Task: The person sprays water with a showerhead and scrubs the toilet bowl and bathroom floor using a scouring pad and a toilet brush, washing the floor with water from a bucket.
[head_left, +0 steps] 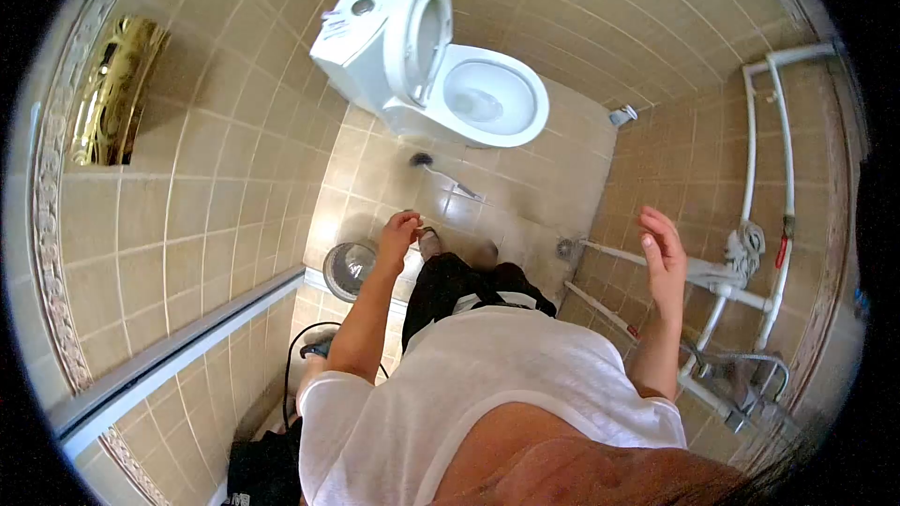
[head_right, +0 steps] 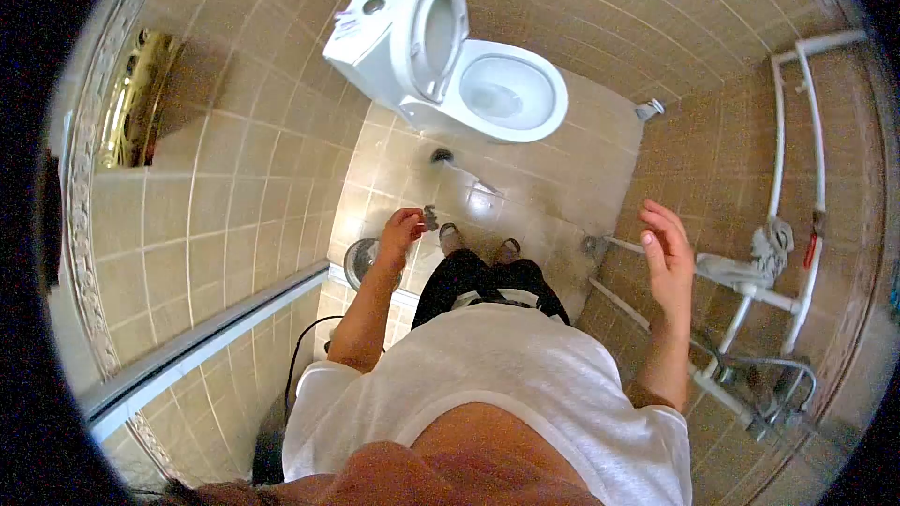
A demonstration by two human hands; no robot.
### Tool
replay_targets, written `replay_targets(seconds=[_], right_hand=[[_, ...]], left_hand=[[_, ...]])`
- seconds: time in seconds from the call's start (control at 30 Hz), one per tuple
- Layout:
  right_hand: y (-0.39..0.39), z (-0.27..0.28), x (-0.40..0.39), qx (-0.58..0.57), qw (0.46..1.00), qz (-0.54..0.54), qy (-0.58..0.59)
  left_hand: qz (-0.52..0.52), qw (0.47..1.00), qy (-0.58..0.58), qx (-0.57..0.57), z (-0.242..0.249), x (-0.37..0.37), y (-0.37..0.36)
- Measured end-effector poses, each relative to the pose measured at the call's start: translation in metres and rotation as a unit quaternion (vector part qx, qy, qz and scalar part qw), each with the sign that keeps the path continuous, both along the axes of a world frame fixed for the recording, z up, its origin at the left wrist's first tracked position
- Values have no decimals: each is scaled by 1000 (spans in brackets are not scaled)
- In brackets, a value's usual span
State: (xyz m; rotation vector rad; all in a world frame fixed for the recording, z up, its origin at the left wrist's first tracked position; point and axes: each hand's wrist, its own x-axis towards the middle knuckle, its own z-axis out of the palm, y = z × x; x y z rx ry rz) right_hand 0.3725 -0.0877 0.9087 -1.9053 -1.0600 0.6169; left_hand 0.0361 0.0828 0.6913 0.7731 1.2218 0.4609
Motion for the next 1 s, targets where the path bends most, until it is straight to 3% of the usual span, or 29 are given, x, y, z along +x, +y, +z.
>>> replay_targets(seconds=[0.13, 0.33, 0.37, 0.43, 0.5, 0.63, 0.77, 0.9, 0.97, 1.0], right_hand=[[50, -38, -11, -17, 995, 77, 54], [118, -119, -30, -98, 962, 215, 133], [126, -144, -30, -143, 948, 254, 127], [151, -174, -33, -192, 924, 311, 117], [169, -197, -43, -236, 885, 389, 104], [192, -279, -44, -232, 831, 505, 18], [203, -354, -58, -291, 804, 516, 49], [216, -445, -77, -329, 781, 528, 47], [221, -486, -87, -340, 764, 548, 18], [224, -505, -93, -339, 757, 558, 1]], left_hand=[[40, 998, 46, 27, -14, -29, 13], [76, 985, 152, 26, -89, -59, 7], [98, 983, 153, 20, -102, -58, 2], [67, 956, 283, 28, -131, -58, -8], [122, 949, 289, 35, -176, -62, -32], [217, 906, 362, 21, -215, -57, -59], [227, 892, 386, 53, -278, -62, -68], [147, 922, 357, 2, -344, -68, -42], [106, 905, 412, -6, -359, -73, -31], [70, 891, 438, 97, -362, -83, -27]])
